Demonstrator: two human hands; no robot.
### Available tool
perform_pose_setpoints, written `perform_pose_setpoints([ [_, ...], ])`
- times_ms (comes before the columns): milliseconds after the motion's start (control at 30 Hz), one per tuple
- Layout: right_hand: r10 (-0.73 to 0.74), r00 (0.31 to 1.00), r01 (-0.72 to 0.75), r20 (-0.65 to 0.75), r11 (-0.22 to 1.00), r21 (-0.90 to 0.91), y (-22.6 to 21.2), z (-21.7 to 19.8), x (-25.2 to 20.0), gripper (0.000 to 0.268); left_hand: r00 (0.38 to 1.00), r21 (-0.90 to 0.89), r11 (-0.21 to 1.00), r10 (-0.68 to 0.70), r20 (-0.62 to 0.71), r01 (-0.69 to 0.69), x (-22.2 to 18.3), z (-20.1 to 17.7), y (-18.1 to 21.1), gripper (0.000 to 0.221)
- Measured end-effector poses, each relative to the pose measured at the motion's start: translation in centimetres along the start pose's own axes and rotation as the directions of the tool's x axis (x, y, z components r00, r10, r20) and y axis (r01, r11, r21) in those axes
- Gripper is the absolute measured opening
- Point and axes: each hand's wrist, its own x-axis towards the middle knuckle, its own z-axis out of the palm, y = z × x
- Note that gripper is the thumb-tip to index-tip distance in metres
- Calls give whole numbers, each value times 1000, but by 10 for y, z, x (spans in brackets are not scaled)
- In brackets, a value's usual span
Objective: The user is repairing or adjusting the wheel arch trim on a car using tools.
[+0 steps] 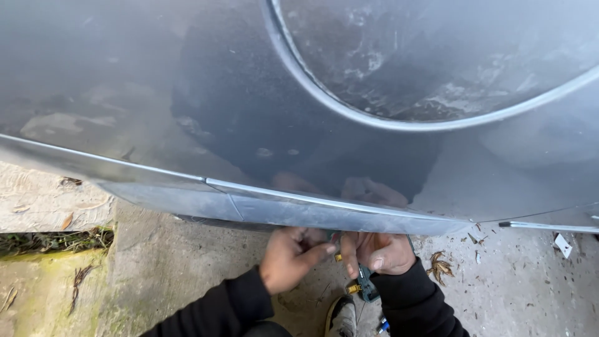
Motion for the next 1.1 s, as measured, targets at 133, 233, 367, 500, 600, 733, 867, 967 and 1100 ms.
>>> perform_pose_setpoints([
  [133,4,1000,-4,0,1000,7,-4,2,1,75,997,-148,989,-9,75,20,3,-17,20,14],
  [233,12,1000,-12,5,1000,29,-4,0,1,76,998,143,989,-39,-41,45,-12,-44,12,19],
  [367,-5,999,4,40,1000,14,-1,2,8,75,966,16,996,88,-242,-87,-14,-64,66,12],
  [500,-10,999,10,37,1000,-18,-2,-1,-1,71,982,193,980,-11,-186,47,-20,-61,12,14],
  [600,-31,999,31,11,999,-44,0,7,2,66,986,222,965,-112,-124,137,-14,-44,29,15],
  [733,-84,996,84,2,995,-55,10,11,-2,58,999,14,1000,17,-46,-17,-14,-31,50,23],
  [867,-200,966,172,-162,970,-169,36,-11,-27,26,997,315,946,79,21,-81,-22,-30,57,27],
  [967,-216,908,57,-360,913,-404,37,18,-27,14,991,287,956,-92,99,60,-28,-27,74,29],
  [1100,-85,861,-224,-501,822,-524,29,69,-26,23,833,-45,888,-409,373,457,-39,-13,103,34],
])
